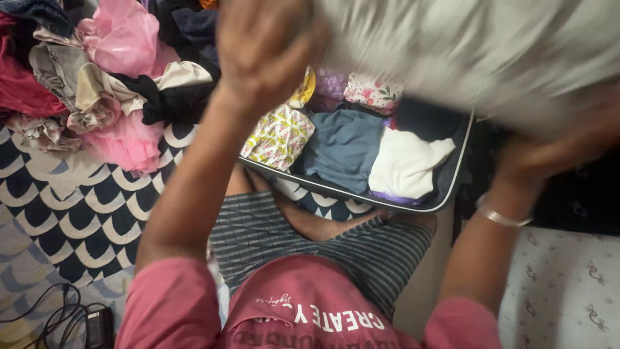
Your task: The person packs a suitcase by folding and placing various items of clothing including shirts, shorts, and a dress into the main compartment.
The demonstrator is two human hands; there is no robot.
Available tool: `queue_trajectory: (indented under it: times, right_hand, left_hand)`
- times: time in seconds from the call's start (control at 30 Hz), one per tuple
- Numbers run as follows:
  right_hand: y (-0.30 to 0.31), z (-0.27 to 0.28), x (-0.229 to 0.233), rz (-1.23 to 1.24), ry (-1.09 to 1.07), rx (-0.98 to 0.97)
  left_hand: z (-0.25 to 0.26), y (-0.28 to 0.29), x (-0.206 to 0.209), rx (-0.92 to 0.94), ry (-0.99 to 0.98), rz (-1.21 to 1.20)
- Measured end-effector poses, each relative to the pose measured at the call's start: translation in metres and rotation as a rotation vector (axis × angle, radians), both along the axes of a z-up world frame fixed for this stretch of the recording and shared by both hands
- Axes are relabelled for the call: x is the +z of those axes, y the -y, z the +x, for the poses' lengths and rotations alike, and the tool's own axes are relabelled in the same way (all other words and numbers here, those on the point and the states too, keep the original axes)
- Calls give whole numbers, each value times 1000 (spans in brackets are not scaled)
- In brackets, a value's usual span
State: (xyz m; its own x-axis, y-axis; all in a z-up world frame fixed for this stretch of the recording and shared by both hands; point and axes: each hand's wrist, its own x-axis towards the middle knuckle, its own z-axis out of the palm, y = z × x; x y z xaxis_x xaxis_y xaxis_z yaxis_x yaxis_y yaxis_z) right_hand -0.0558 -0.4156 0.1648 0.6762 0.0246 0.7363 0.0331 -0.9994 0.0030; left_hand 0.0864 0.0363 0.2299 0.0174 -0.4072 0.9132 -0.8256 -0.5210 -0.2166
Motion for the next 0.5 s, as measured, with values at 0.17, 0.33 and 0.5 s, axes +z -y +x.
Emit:
queue_trajectory:
  times: [0.17, 0.33, 0.5]
  right_hand:
    - [-74, -47, -87, 282, -967, -153]
    - [-76, -69, -73, 507, -929, 4]
    - [-48, -91, -20, 645, -718, 227]
  left_hand:
    - [-40, -4, -151, 254, -1194, 822]
    - [-53, -18, -164, 142, -1242, 632]
    - [-55, -39, -72, -229, -1189, 296]
